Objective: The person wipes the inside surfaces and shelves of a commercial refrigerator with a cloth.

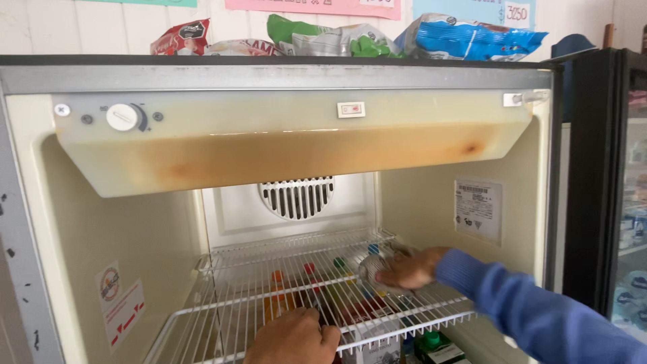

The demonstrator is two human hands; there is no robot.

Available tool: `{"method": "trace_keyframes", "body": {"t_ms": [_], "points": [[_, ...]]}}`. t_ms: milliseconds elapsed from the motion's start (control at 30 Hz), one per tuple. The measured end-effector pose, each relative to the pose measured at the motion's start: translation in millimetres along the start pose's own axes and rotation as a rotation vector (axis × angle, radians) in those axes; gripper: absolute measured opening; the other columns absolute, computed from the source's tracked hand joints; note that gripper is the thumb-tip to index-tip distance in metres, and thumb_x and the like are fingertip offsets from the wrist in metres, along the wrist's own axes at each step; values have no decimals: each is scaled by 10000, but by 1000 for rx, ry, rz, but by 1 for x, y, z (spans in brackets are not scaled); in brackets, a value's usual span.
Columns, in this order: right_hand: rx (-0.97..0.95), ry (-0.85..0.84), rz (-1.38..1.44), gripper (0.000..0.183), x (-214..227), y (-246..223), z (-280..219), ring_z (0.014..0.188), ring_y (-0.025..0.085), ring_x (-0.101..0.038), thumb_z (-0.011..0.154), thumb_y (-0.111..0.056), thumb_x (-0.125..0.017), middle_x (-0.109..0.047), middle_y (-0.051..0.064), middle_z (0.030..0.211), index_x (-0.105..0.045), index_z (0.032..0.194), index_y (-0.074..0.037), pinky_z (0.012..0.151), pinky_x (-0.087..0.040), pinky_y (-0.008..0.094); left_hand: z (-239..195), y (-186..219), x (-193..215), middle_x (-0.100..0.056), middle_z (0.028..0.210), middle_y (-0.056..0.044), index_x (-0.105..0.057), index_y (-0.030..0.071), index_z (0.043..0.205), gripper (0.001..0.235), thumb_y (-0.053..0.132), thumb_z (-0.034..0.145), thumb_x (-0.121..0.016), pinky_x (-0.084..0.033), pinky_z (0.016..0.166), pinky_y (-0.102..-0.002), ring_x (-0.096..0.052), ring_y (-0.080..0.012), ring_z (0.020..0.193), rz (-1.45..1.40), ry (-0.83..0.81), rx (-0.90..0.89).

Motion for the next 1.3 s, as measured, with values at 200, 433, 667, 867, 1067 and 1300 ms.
{"method": "trace_keyframes", "body": {"t_ms": [200, 433, 667, 867, 1067, 1300], "points": [[-71, 452, -289, 1335, 44, 32, 155, 1977, 461, -77, 1165, -1062, -328, -30, 201, 2138, 120, 2054, -173, 1558, -10, 848, -12, 4, 5, -722, 1272, -84, -752, 123, 1353, 623, 645, 1321, -414, -591, 1038, -523, -696, -265, 1194, -2, 42, -48], [-27, 185, 65, 815, -7, 34, 61, 1826, 399, -551, 1333, -746, -263, -496, 143, 2001, -465, 1959, -267, 1525, -453, 651, -27, 9, 9, -766, 1366, -78, -763, 148, 1398, 603, 622, 1331, -396, -615, 1078, -564, -749, -289, 1266, -43, 17, -4], [-36, 59, -60, 694, -20, 67, 0, 680, 65, -440, 1425, -735, -472, -413, -120, 799, -584, 888, -309, 749, -524, 253, 8, -5, -7, -746, 1404, -78, -737, 175, 1499, 644, 675, 1331, -368, -637, 1158, -602, -724, -298, 1307, -16, 12, -40], [-62, 26, -61, 668, 8, 22, -4, 1352, 231, -536, 1314, -804, -474, -490, 7, 1454, -706, 1567, -232, 1264, -508, 478, -6, 4, 0, -746, 1328, -87, -756, 146, 1414, 640, 658, 1318, -384, -625, 1089, -548, -723, -277, 1263, 8, 14, -40], [-29, 187, -53, 1076, 42, 34, 136, 1806, 405, -552, 1130, -1005, -385, -413, 87, 2017, -275, 1939, -304, 1488, -442, 596, -4, 4, 4, -736, 1367, -104, -770, 166, 1404, 611, 652, 1323, -409, -602, 1185, -568, -706, -316, 1343, 1, -22, -18], [79, 176, 38, 967, 34, 42, 160, 1935, 437, -338, 1292, -774, -269, -89, 143, 2135, 229, 2033, -403, 1624, -235, 640, -2, 0, -3, -718, 1438, -94, -735, 171, 1511, 627, 668, 1355, -388, -607, 1242, -647, -689, -335, 1354, -43, -27, -81]]}}
Point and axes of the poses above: each hand's wrist, its own z-axis towards the middle knuckle, its own x-axis out of the back of the hand, y = z × x, the point moved 10 cm from there along z, towards the middle knuckle
